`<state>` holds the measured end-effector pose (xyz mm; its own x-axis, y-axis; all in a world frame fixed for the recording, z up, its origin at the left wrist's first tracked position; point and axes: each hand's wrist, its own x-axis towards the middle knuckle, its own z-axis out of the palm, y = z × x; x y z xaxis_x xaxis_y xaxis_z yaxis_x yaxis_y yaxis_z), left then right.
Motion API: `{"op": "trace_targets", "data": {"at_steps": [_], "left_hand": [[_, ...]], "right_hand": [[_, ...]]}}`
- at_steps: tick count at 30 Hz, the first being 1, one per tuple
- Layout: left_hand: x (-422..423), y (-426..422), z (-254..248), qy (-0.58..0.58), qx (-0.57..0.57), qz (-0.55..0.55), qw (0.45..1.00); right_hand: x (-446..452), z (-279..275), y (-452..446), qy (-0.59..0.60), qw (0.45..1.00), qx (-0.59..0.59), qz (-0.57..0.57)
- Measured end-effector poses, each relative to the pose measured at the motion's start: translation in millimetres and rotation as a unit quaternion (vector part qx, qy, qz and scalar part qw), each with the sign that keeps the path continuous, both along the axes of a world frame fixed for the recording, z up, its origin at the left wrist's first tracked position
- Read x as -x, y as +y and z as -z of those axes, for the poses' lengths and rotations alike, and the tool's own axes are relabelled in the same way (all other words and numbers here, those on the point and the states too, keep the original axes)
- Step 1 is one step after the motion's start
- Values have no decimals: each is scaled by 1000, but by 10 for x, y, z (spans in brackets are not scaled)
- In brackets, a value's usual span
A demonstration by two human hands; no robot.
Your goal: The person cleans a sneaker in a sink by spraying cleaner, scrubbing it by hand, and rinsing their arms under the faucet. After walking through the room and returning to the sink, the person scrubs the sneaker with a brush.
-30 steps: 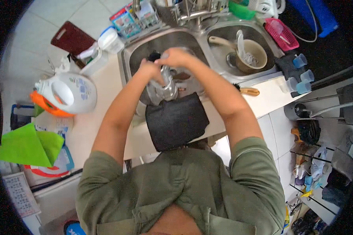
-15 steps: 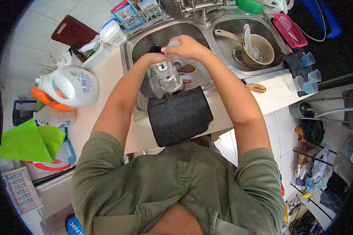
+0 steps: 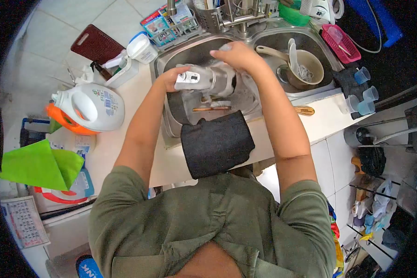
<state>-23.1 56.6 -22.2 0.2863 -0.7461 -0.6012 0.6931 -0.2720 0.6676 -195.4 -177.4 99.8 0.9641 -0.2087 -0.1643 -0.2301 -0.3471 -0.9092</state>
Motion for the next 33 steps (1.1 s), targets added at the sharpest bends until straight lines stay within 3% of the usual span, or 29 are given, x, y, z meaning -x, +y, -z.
{"op": "trace_targets", "data": {"at_steps": [1,2,4,6,8,9,11,12,13,14,16,18,20,22,24,26,30,33], "left_hand": [[190,-5,-231,60,127,31,990],[270,-31,-290,55,128,32,990],[377,-86,-387,57,255,-25,965],[433,-109,-412,57,273,-36,960],[415,-112,-287,30,310,-111,944],[480,-118,-297,8,244,-193,950],[546,-150,-267,28,263,-235,935],[541,-146,-228,51,278,-275,919],[491,-63,-225,137,380,-162,900],[473,-65,-188,134,381,-160,901],[784,-102,-519,94,344,-316,879],[776,-44,-474,124,398,-296,860],[816,-101,-432,130,486,-344,792],[735,-120,-288,79,542,-299,782],[653,-182,-195,151,645,-190,724],[596,-220,-124,46,567,-246,785],[468,-622,-201,-138,495,-255,819],[442,-894,-216,-302,401,-267,822]], "right_hand": [[-43,60,-24,-16,997,71,20],[-86,128,-41,-31,988,143,41],[-223,403,-64,-95,979,173,60],[-299,496,-63,-280,886,341,143],[-338,407,-48,-296,892,300,163],[-356,361,-37,-286,919,216,163],[-413,264,-10,-265,945,91,170],[-433,233,13,-269,944,91,170],[-458,200,32,-284,937,101,174],[-473,178,50,-298,931,111,179],[-507,159,82,-312,924,119,184],[-559,113,114,-310,917,122,219],[-591,40,111,-325,915,113,209],[-592,-64,141,-339,914,102,199],[-568,-162,164,-357,918,82,153],[-545,-239,173,-366,920,59,127],[-487,-138,156,-320,944,80,27],[-462,125,127,-343,929,118,75]]}}
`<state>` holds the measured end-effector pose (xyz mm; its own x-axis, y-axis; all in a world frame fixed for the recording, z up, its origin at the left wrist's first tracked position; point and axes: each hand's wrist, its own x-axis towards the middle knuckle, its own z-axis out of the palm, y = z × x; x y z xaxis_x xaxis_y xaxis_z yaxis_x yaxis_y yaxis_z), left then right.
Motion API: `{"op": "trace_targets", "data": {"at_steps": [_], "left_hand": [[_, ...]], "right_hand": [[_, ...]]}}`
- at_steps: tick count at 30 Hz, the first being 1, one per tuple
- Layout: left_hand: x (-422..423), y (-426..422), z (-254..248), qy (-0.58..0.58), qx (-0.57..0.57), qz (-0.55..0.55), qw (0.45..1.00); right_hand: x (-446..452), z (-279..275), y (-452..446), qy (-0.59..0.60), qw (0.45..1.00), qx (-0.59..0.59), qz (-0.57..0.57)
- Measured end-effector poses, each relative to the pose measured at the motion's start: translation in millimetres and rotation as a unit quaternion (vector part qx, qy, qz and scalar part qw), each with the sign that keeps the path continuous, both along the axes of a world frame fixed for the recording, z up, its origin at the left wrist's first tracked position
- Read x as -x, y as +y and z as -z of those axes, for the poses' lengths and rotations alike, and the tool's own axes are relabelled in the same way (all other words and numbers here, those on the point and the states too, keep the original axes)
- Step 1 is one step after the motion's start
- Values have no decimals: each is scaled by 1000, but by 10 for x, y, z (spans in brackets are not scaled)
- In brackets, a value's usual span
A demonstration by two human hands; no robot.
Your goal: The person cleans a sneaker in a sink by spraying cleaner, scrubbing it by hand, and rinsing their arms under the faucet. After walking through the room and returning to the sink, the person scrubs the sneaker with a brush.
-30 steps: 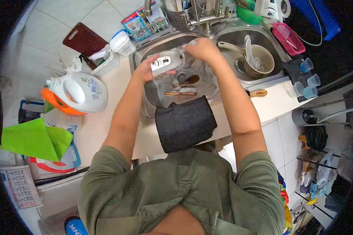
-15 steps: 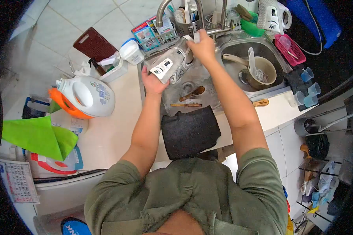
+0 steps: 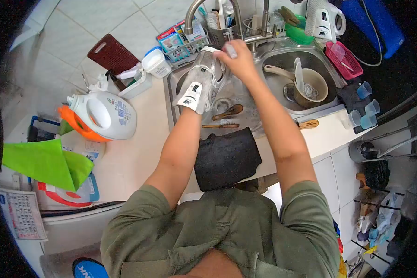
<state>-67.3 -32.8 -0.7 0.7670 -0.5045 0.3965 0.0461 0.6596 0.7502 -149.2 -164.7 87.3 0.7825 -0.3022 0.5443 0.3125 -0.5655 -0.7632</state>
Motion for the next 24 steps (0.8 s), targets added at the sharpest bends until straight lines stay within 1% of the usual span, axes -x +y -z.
{"op": "trace_targets", "data": {"at_steps": [2,3,5,7,8,9,10,11,13,15,17,19,21,22,24], "left_hand": [[-2,-135,22,-74,-83,-75,991],[-15,-168,71,-111,-120,-109,980],[0,-257,108,-188,-184,-166,950],[-6,-325,167,-289,-235,-226,900],[-15,-356,188,-327,-244,-242,880],[3,-404,148,-328,-244,-242,880],[25,-443,113,-156,-46,-49,986],[46,-458,77,34,157,148,976],[-37,-469,160,36,164,151,974],[-75,-462,176,40,178,158,970],[-47,-432,149,55,178,179,966],[18,-385,14,69,170,209,961],[79,-337,-142,75,160,242,954],[107,-316,-226,74,154,260,950],[178,-262,-413,66,148,294,942]], "right_hand": [[81,145,2,-65,981,-170,72],[165,130,31,-64,981,-168,75],[318,59,156,-9,996,-83,44],[289,121,157,-4,996,-67,62],[229,182,125,37,985,-166,28],[216,171,114,78,961,-263,-5],[229,168,97,79,961,-263,-6],[241,159,67,84,958,-275,-2],[244,147,37,89,954,-285,0],[218,138,9,52,951,-297,-64],[216,128,-15,74,950,-294,-74],[218,106,-29,95,948,-292,-85],[215,90,-54,133,941,-304,-61],[207,95,-59,133,941,-304,-62],[185,106,-65,78,940,-281,-179]]}}
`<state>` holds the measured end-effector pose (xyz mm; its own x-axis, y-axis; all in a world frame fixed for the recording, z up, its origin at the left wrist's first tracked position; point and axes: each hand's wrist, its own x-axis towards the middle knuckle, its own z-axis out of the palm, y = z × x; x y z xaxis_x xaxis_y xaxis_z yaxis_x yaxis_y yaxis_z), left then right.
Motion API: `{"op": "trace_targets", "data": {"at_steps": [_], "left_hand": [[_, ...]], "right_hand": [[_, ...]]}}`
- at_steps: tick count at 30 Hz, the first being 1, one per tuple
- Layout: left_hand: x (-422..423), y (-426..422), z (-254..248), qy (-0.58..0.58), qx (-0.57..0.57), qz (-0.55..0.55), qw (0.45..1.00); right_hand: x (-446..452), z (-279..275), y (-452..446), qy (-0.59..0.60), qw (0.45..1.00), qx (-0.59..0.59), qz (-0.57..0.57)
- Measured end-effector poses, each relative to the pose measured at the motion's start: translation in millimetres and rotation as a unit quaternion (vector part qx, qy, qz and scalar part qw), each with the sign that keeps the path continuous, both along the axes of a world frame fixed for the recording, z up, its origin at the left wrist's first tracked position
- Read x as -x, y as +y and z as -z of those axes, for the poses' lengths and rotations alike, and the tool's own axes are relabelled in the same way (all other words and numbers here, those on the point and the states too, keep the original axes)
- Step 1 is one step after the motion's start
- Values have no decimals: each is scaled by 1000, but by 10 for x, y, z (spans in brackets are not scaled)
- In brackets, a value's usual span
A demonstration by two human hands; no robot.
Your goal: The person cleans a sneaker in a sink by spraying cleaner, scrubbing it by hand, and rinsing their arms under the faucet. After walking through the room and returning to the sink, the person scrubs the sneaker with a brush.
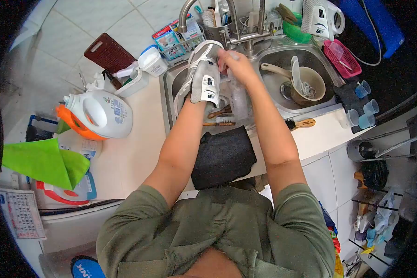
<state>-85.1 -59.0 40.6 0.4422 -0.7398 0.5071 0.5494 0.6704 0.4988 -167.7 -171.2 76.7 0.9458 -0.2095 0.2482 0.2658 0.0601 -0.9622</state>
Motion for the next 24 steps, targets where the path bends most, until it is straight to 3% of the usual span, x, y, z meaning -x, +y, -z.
{"op": "trace_targets", "data": {"at_steps": [1,3,7,9,10,12,13,15,16,18,19,21,22,23,24], "left_hand": [[49,32,-52,1,0,-1,1000],[110,83,-105,0,-119,-105,987],[-150,15,145,9,-82,-72,994],[-221,-12,219,16,-57,-49,997],[-190,-12,225,16,-58,-49,997],[-90,-24,242,107,-94,-169,975],[-241,-75,446,106,-94,-169,975],[-688,-176,1029,165,4,-26,986],[-544,-149,809,165,4,-26,986],[-24,-14,82,-56,-80,-124,987],[53,47,22,-57,-80,-124,987],[104,125,-8,72,-316,-230,918],[31,105,-27,74,-405,-285,866],[14,103,-16,74,-405,-285,866],[29,109,-62,-74,-428,-400,807]], "right_hand": [[-14,22,-20,1,1000,0,-1],[-28,23,-45,68,996,62,-10],[-11,-22,-18,95,995,1,40],[-23,-11,12,-15,1000,-4,-1],[-30,-10,7,-15,1000,-4,-1],[-46,-8,-28,53,997,45,44],[-50,-1,-53,53,997,45,44],[-51,23,-98,74,995,31,54],[-63,30,-95,74,995,30,54],[-80,40,-79,12,1000,-23,14],[-51,15,-70,11,1000,-24,13],[48,-60,-53,74,997,24,3],[62,-67,-56,74,997,24,3],[79,-74,-57,77,997,25,1],[89,-92,-49,80,996,26,-2]]}}
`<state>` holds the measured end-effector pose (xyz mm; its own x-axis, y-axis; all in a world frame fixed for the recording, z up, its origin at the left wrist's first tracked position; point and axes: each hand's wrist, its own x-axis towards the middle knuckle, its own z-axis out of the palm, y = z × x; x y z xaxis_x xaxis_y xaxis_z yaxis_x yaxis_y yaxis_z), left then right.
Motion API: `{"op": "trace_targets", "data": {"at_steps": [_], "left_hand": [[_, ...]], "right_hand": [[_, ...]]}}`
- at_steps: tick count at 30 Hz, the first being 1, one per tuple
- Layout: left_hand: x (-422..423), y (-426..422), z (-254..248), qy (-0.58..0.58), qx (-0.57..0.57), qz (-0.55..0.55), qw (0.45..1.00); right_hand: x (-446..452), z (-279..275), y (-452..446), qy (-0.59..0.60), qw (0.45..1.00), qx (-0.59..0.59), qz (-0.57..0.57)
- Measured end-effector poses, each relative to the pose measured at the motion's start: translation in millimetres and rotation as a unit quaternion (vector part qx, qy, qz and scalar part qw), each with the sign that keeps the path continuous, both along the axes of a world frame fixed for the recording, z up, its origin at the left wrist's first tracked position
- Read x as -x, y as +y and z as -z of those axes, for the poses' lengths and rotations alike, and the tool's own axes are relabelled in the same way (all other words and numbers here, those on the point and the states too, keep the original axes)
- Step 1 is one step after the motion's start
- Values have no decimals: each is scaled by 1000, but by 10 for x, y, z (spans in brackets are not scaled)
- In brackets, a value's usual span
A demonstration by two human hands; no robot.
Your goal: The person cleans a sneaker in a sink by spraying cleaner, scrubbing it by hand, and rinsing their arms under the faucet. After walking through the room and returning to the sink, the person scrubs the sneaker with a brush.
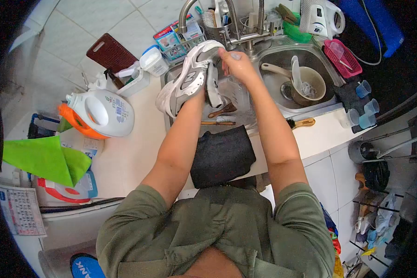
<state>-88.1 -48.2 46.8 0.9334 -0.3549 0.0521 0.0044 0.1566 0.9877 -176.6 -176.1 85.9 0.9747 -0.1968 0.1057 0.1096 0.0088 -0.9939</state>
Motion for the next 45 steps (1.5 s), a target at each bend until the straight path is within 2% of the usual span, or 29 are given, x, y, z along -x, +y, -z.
{"op": "trace_targets", "data": {"at_steps": [1,2,3,5,6,7,9,13,15,17,19,20,22,23,25,27,28,30,34,36,37,39,41,43,44,45], "left_hand": [[25,11,-39,-163,-96,-55,980],[109,31,-39,-259,-98,-88,957],[108,24,-27,-258,-98,-88,957],[85,10,-20,-94,10,11,995],[88,24,-55,-263,-80,-40,961],[113,41,-74,-263,-80,-40,961],[172,70,-105,-386,-240,-106,884],[248,75,-241,-310,-168,-41,935],[302,72,-306,-337,-170,-65,924],[373,81,-397,-364,-172,-90,911],[657,147,-771,-153,-118,27,981],[577,138,-654,-152,-118,26,981],[390,99,-411,-385,-217,-103,891],[369,104,-364,-385,-217,-104,891],[428,142,-413,-488,-249,-147,823],[420,153,-420,-467,-244,-133,840],[407,154,-415,-445,-238,-116,855],[374,171,-347,-427,-260,-115,858],[310,206,-196,-401,-293,-114,860],[289,226,-149,-402,-300,-112,858],[278,238,-118,-400,-304,-113,857],[247,265,-43,-399,-312,-114,855],[183,309,181,-424,-332,-123,833],[103,368,438,-501,-375,-144,767],[87,367,472,-501,-375,-143,767],[197,352,297,-278,-199,-99,935]], "right_hand": [[7,-8,30,0,1000,0,-1],[7,-15,71,-30,999,-13,-6],[8,-16,91,-60,998,-26,-12],[14,-24,71,-42,999,-3,-5],[10,-21,54,-25,999,20,2],[7,-12,51,-25,999,21,1],[-1,7,60,-10,999,-37,-4],[-10,20,94,-55,997,-59,-14],[14,0,45,-8,1000,27,-12],[15,-1,72,-14,1000,-15,9],[11,5,99,-18,998,-57,28],[5,4,107,-34,998,-46,19],[12,11,99,-50,998,-36,10],[24,13,77,-22,999,-34,33],[10,36,68,6,998,-31,55],[-27,51,78,-75,992,-76,61],[-32,51,67,-76,992,-76,61],[-21,33,44,-13,998,22,49],[-1,-37,31,22,996,-53,75],[-15,-42,52,-68,996,-27,45],[-22,-33,40,-68,996,-27,45],[-32,-19,9,3,996,-26,89],[-19,-22,-14,-19,996,-41,78],[-7,-4,15,-39,995,-58,68],[-18,3,54,-49,996,-40,68],[-21,12,72,-59,996,-22,69]]}}
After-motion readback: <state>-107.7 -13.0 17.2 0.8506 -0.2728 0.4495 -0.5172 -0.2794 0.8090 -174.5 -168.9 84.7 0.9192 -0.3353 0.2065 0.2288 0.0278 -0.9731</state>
